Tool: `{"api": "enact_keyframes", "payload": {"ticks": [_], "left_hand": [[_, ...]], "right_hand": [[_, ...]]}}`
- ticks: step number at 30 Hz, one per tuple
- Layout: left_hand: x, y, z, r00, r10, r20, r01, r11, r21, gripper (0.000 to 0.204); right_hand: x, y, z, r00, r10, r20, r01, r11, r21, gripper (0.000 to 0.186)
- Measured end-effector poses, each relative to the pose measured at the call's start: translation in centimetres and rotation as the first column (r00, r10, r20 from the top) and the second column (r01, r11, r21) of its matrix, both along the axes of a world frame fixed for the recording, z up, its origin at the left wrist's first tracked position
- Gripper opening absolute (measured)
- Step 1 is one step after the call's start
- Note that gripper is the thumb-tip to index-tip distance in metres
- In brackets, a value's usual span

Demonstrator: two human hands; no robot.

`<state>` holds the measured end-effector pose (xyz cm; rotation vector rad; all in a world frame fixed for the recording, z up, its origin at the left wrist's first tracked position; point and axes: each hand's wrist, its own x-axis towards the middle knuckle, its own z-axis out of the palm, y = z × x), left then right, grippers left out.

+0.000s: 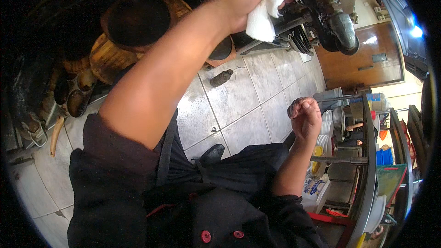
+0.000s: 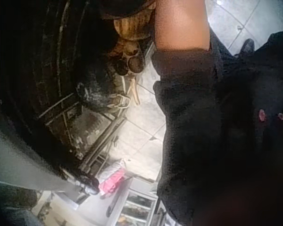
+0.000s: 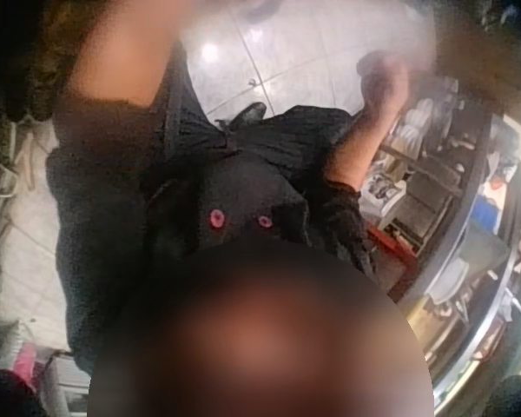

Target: The person crouches under a commercial gas stove and uses a wrench and a white cloth to clean and adjust the brass valves and pipes. They wipe the components and manipulate the valves, likely checking for leaks or ensuring proper connection.

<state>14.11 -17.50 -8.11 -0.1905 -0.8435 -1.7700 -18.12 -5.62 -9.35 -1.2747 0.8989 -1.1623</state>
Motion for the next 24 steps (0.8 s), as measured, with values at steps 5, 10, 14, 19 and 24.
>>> {"api": "enact_keyframes", "payload": {"ticks": [5, 10, 14, 19, 24], "left_hand": [[-2.1, 5.5, 1.3, 0.602, 0.654, 0.459, -0.741, 0.672, 0.015, 0.039], [-2.5, 9.1, 2.5, 0.329, 0.917, 0.226, -0.937, 0.348, -0.045, 0.027], [-2.8, 10.4, 3.6, 0.068, 0.968, 0.242, -0.974, 0.117, -0.193, 0.027], [-4.0, 10.5, 4.3, 0.144, 0.977, 0.157, -0.989, 0.148, -0.014, 0.022], [-4.4, 8.6, 3.2, 0.155, 0.985, 0.073, -0.987, 0.157, -0.029, 0.02]], "right_hand": [[-1.3, 1.1, -0.8, 0.997, -0.082, -0.002, 0.082, 0.997, 0.011, 0.009], [-0.7, 0.8, -1.3, 0.998, -0.065, -0.017, 0.065, 0.997, 0.033, 0.009], [-0.7, 0.6, -1.5, 0.999, -0.046, -0.026, 0.047, 0.998, 0.032, 0.01], [-0.5, 0.7, -1.6, 0.999, -0.042, -0.028, 0.043, 0.999, 0.032, 0.01], [-0.7, 0.9, -1.8, 0.999, -0.031, -0.024, 0.032, 0.998, 0.046, 0.009]]}}
